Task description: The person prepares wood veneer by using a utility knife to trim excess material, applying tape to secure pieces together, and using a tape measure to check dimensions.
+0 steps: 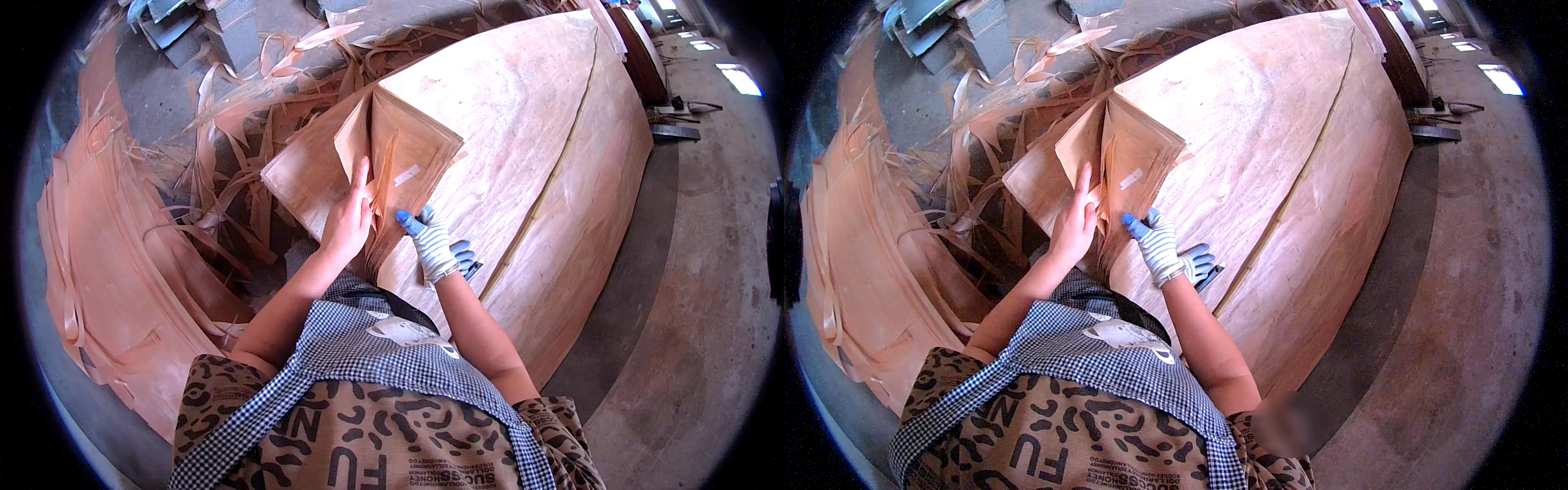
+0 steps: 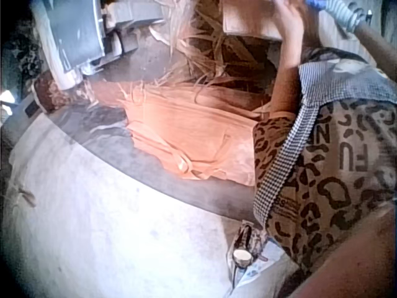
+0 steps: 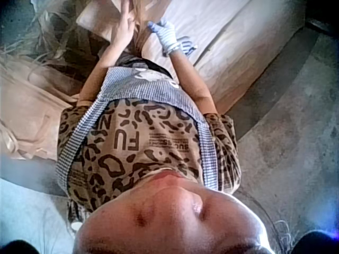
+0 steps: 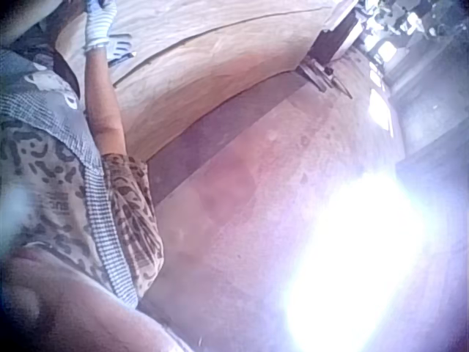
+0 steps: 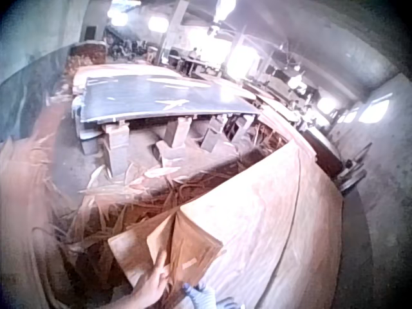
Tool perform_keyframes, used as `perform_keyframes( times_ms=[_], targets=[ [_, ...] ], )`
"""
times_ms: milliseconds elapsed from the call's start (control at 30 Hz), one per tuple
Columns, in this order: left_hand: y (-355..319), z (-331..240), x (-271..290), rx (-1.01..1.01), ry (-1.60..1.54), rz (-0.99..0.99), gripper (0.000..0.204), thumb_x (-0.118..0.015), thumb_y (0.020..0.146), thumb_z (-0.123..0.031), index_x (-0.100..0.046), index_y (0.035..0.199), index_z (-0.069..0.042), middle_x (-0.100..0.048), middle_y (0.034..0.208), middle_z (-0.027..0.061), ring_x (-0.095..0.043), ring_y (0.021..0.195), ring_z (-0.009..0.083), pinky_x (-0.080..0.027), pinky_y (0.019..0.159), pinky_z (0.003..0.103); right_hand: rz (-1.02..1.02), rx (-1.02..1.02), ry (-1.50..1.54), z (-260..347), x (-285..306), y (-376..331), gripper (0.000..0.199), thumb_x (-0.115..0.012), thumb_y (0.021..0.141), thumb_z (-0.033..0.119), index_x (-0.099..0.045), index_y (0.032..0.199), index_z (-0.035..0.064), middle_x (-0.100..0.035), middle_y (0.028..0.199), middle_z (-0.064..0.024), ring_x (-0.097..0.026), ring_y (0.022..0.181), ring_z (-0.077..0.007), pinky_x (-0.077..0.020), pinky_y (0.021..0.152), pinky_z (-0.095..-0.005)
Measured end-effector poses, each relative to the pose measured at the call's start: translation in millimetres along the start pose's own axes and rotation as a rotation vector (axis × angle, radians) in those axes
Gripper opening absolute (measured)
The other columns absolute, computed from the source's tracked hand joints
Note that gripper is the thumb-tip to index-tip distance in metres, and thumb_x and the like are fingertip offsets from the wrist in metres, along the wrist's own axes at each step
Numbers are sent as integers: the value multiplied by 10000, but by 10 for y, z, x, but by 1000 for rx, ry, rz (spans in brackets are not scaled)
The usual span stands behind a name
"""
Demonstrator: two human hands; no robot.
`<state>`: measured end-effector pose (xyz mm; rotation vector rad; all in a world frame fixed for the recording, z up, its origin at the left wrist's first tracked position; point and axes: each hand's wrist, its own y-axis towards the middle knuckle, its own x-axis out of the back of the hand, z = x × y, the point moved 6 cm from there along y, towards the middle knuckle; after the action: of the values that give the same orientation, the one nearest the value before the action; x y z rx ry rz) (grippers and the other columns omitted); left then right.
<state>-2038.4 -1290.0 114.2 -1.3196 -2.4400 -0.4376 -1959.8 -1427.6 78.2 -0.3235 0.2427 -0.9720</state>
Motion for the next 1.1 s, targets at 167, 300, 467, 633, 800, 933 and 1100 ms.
perform_keyframes(
  times_ms=[167, 300, 467, 633, 800, 933, 1100],
  targets=[
    [-85, 107, 35, -82, 24, -15, 662, -452, 798, -2, -131, 1361, -138, -574, 915, 226, -572, 683, 363, -459, 562, 408, -27, -9, -33, 11, 32, -10, 242, -650, 751, 121, -586, 962, 21, -580, 790, 12, -458, 627, -61, -397, 558, -207],
    [-146, 331, 160, 40, -39, -118, 620, -443, 826, -46, -150, 1360, -166, -572, 851, 212, -570, 703, 375, -451, 605, 420, -33, 0, -69, -19, 76, 0, 222, -648, 755, 127, -588, 941, 22, -567, 757, 19, -445, 605, -58, -388, 536, -208],
    [-262, 534, 373, 266, -7, -182, 550, -419, 847, -68, -182, 1343, -76, -499, 1070, 239, -527, 957, 344, -420, 794, 385, -48, -18, -54, -37, 97, -6, 201, -644, 759, 125, -594, 930, 32, -570, 758, 22, -457, 617, -60, -395, 552, -210],
    [-204, -44, 520, -132, 457, -271, 497, -457, 767, -19, -367, 1255, -49, -368, 1260, 177, -385, 1144, 316, -296, 966, 374, -46, -31, 18, -74, 89, 5, 223, -645, 759, 129, -593, 952, 31, -587, 799, 10, -469, 617, -62, -401, 545, -206],
    [-182, 130, -211, 64, -363, 79, 543, -643, 727, -100, -393, 1202, -19, -463, 1120, 159, -523, 960, 262, -466, 741, 320, 35, -36, 60, -7, -5, -6, 287, -657, 750, 145, -587, 1005, 35, -599, 836, 2, -505, 676, -71, -427, 584, -212],
    [-152, 149, -271, -5, -173, 55, 592, -662, 715, -73, -378, 1234, -48, -441, 1171, 119, -533, 930, 189, -530, 644, 256, 52, -51, 41, 15, -1, -29, 330, -670, 739, 176, -583, 1027, 39, -601, 849, -2, -516, 695, -77, -436, 601, -213],
    [-138, 77, -200, -59, -153, -7, 546, -593, 756, -75, -365, 1252, -56, -494, 1090, 164, -553, 901, 289, -489, 712, 332, 11, -58, 30, 23, 38, -64, 337, -684, 727, 206, -588, 1008, 46, -601, 851, 2, -521, 699, -77, -436, 603, -213]
  ],
)
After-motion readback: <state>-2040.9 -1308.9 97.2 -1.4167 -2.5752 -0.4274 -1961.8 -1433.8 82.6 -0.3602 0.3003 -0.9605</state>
